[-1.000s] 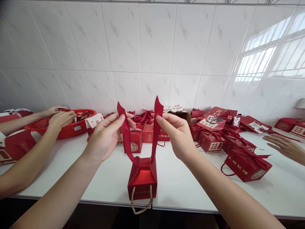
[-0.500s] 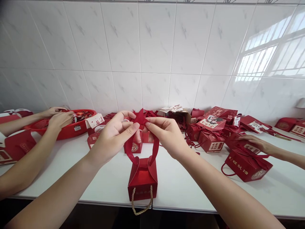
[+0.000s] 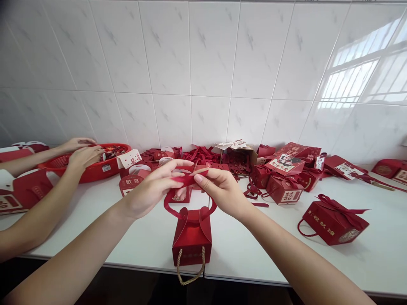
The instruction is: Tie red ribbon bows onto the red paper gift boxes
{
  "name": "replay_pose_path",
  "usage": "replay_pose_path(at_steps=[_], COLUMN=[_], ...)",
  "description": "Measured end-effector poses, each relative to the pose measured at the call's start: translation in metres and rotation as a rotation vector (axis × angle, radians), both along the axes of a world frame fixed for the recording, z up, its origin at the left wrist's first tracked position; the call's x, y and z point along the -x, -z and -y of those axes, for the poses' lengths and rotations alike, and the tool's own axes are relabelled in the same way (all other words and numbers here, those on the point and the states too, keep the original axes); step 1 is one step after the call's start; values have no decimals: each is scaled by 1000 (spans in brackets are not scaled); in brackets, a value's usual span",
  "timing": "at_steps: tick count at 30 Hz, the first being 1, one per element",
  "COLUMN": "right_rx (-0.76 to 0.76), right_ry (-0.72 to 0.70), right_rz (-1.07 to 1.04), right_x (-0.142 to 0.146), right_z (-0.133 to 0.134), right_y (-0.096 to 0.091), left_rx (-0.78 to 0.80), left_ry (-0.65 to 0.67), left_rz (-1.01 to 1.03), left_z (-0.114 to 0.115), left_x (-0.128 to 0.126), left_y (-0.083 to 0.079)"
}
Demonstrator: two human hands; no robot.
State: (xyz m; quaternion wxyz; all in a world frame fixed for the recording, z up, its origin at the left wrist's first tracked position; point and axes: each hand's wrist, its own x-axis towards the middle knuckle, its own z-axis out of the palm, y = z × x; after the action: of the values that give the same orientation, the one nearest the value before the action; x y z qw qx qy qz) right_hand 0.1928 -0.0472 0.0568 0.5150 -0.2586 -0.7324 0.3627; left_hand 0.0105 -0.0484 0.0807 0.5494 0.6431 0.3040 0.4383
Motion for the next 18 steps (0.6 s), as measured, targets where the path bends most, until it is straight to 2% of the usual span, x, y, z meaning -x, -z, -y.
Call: replay_pose_path(at_steps=[5,7,8,9,11,15,16,18], right_rx=[-706,-889,-932,-953,-942,-804,-762,-669], right_ry=[170,214,240,262,287,372,406,473], right_rz=[325,421,458,481,480,342,324,345], right_x=[-16,-19,-19,-18,-16,-16,-20,-32], right_z=[-6,-6,-5,-4,-2,5,6,11], right_y=[2,3,3,4,7,14,15,17], left_rx=[208,222,207,172,20,-450,-520,-559], left_ry=[66,85,93,86,-12,-321,-367,-448], left_rz=[223,240,226,200,110,-66,-73,-58], left_z=[-9,-9,-8,-6,0,9,10,9], left_x=[7,7,6,5,4,6,9,19], left_y=[0,0,1,2,7,19,21,23])
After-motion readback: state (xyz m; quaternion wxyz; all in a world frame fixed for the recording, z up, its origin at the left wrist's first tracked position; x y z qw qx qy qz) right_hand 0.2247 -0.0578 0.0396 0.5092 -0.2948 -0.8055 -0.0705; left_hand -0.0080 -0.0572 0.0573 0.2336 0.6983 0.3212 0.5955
